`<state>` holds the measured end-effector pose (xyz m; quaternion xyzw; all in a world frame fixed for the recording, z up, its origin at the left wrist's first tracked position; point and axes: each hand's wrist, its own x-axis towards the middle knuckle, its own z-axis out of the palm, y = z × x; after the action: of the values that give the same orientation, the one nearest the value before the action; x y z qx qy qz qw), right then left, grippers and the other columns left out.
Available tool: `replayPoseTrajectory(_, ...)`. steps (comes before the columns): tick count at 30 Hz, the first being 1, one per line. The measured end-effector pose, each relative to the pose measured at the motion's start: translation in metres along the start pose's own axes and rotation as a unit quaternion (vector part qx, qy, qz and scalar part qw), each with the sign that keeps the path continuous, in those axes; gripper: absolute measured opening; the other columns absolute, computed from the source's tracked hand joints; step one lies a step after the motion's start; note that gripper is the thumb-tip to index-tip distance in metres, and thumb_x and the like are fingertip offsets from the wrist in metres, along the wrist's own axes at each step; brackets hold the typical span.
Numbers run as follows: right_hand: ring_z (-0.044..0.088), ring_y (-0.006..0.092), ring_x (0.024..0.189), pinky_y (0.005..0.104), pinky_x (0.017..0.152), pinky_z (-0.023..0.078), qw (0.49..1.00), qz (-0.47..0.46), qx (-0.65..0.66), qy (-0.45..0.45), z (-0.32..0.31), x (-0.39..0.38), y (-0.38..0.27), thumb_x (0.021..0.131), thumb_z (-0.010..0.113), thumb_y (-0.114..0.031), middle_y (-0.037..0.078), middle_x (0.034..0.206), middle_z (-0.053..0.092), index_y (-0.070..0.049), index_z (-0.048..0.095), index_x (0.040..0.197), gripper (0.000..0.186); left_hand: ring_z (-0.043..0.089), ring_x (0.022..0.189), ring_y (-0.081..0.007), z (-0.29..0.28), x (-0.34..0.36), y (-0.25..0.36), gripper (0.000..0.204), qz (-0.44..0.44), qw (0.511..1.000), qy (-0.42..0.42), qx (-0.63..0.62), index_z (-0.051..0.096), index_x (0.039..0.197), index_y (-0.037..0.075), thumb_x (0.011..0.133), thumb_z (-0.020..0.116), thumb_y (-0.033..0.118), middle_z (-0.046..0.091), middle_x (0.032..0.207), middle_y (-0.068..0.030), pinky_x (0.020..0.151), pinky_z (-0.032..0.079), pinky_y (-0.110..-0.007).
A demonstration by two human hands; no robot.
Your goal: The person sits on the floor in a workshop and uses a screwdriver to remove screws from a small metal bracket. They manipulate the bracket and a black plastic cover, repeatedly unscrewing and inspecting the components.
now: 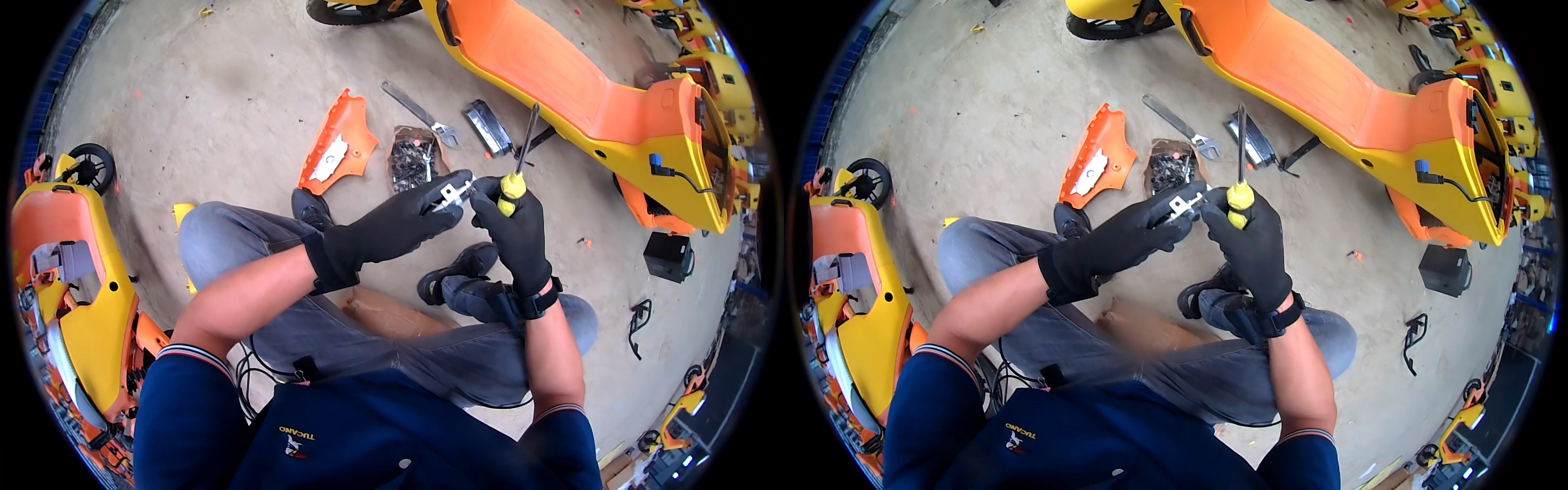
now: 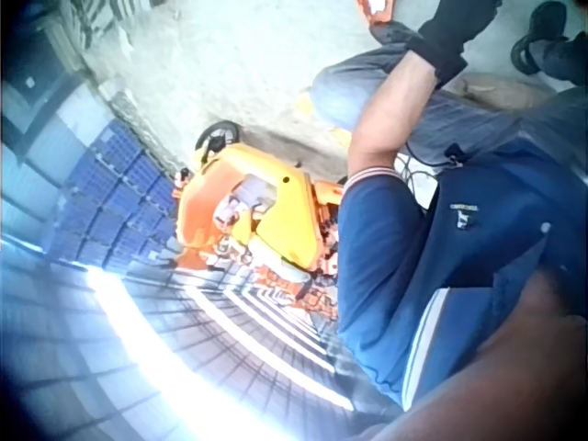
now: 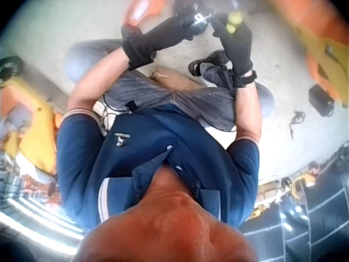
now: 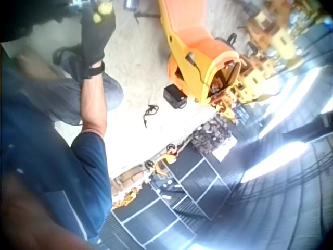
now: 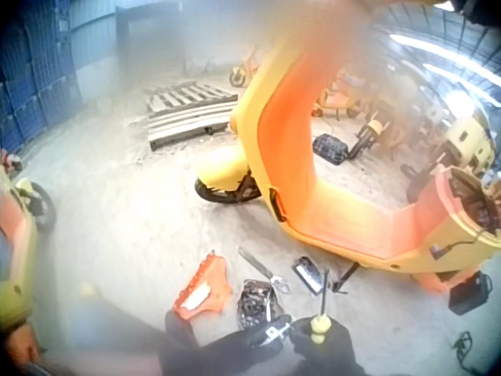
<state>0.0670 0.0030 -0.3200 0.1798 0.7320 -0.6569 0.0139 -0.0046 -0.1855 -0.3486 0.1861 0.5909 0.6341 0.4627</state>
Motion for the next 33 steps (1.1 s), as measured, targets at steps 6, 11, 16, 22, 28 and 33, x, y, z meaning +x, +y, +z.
replayPoseTrajectory(6, 0.058, 0.0081, 0.065, 0.0233, 0.059, 0.049, 1.000, 0.029, 0.003, 0.012, -0.006, 0.003, 0.002, 0.088, 0.067, -0.015, 0.001, 0.080, 0.061, -0.001, 0.063, 0.099, 0.018, 0.059, 0.090, -0.0106, -0.017, 0.007, 0.015, 0.039, -0.052, 0.965, 0.082, -0.243, 0.047, 0.130, 0.009, 0.098, 0.055, 0.030, 0.058, 0.105, -0.0016, 0.076, 0.052, -0.028)
replayPoseTrajectory(11, 0.057, 0.0074, 0.061, 0.0232, 0.056, 0.047, 0.999, 0.028, -0.037, -0.015, -0.006, 0.008, 0.013, 0.088, 0.066, -0.016, 0.000, 0.074, 0.060, -0.002, 0.063, 0.095, 0.016, 0.064, 0.099, -0.0181, -0.049, 0.009, 0.020, 0.034, 0.018, 0.937, 0.074, -0.340, 0.052, 0.119, 0.002, 0.099, 0.052, 0.029, 0.063, 0.109, -0.0108, 0.088, 0.054, -0.032)
replayPoseTrajectory(16, 0.055, 0.0061, 0.058, 0.0237, 0.053, 0.044, 0.993, 0.027, -0.107, -0.044, 0.000, 0.010, 0.024, 0.086, 0.068, -0.019, -0.001, 0.069, 0.059, -0.005, 0.062, 0.091, 0.016, 0.062, 0.107, -0.0258, -0.060, 0.007, 0.030, 0.040, 0.043, 0.909, 0.093, -0.404, 0.045, 0.128, -0.004, 0.100, 0.047, 0.025, 0.059, 0.120, -0.0179, 0.098, 0.050, -0.036)
replayPoseTrajectory(22, 0.056, 0.0117, 0.056, 0.0294, 0.053, 0.045, 0.981, 0.029, -0.177, -0.080, -0.002, 0.012, 0.037, 0.085, 0.068, -0.021, 0.004, 0.065, 0.059, -0.003, 0.062, 0.088, 0.019, 0.058, 0.118, -0.0330, -0.075, 0.007, 0.029, 0.054, 0.098, 0.935, 0.097, -0.326, 0.031, 0.142, -0.004, 0.101, 0.044, 0.029, 0.052, 0.131, -0.0255, 0.102, 0.048, -0.044)
replayPoseTrajectory(28, 0.061, 0.0297, 0.069, 0.0404, 0.063, 0.047, 0.945, -0.028, -0.292, -0.145, -0.008, 0.012, 0.057, 0.082, 0.066, -0.021, 0.013, 0.075, 0.063, -0.003, 0.062, 0.090, 0.019, 0.058, 0.117, -0.0321, -0.090, -0.001, 0.041, 0.050, 0.155, 0.937, 0.138, -0.280, 0.035, 0.140, -0.004, 0.103, 0.042, 0.030, 0.052, 0.132, -0.0248, 0.100, 0.051, -0.044)
replayPoseTrajectory(33, 0.063, 0.0359, 0.082, 0.0447, 0.071, 0.049, 0.896, -0.024, -0.400, -0.191, -0.004, 0.011, 0.085, 0.082, 0.065, -0.022, 0.016, 0.088, 0.066, -0.004, 0.062, 0.093, 0.021, 0.056, 0.120, -0.0346, -0.090, -0.004, 0.048, 0.045, 0.225, 0.947, 0.178, -0.145, 0.039, 0.135, -0.009, 0.104, 0.037, 0.023, 0.054, 0.130, -0.0267, 0.105, 0.048, -0.046)
